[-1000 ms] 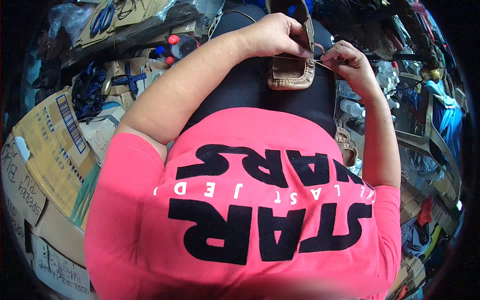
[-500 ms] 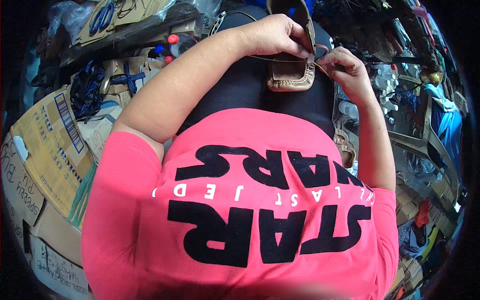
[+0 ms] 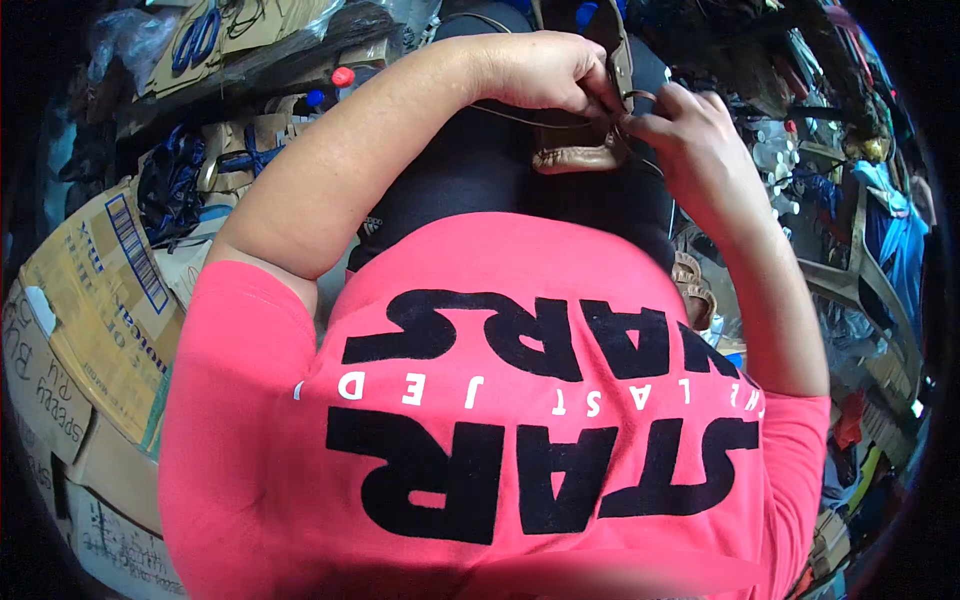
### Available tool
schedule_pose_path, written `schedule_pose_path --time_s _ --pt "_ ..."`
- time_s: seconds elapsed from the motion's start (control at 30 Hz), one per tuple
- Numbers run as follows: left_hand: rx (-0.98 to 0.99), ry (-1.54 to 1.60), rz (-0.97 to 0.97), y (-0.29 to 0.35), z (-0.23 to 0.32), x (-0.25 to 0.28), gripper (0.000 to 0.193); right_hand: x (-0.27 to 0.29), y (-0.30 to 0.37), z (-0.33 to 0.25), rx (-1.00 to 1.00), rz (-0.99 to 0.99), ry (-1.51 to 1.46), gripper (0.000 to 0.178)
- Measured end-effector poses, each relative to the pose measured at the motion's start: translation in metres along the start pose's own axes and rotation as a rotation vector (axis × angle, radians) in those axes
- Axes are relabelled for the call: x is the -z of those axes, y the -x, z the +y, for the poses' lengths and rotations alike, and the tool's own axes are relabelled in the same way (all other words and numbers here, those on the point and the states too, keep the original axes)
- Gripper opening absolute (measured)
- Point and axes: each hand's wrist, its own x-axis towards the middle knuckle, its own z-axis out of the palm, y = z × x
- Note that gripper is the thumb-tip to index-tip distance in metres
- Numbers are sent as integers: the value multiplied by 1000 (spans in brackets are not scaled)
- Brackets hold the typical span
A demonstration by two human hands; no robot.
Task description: Stitching the leather upper component of a shoe by hand.
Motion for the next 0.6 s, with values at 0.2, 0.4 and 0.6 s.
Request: schedule_pose_path --time_s 0.2,0.4,0.6 --pt "-101 -140 177 -2 -4 1 25 -10 -16 -10 72 -112 164 11" --pt "48 171 232 -1 2 6 16 -14 -8 2 30 -11 65 14" --pt "28 -440 697 18 16 -21 28 -46 1 15 -138 128 -396 15"
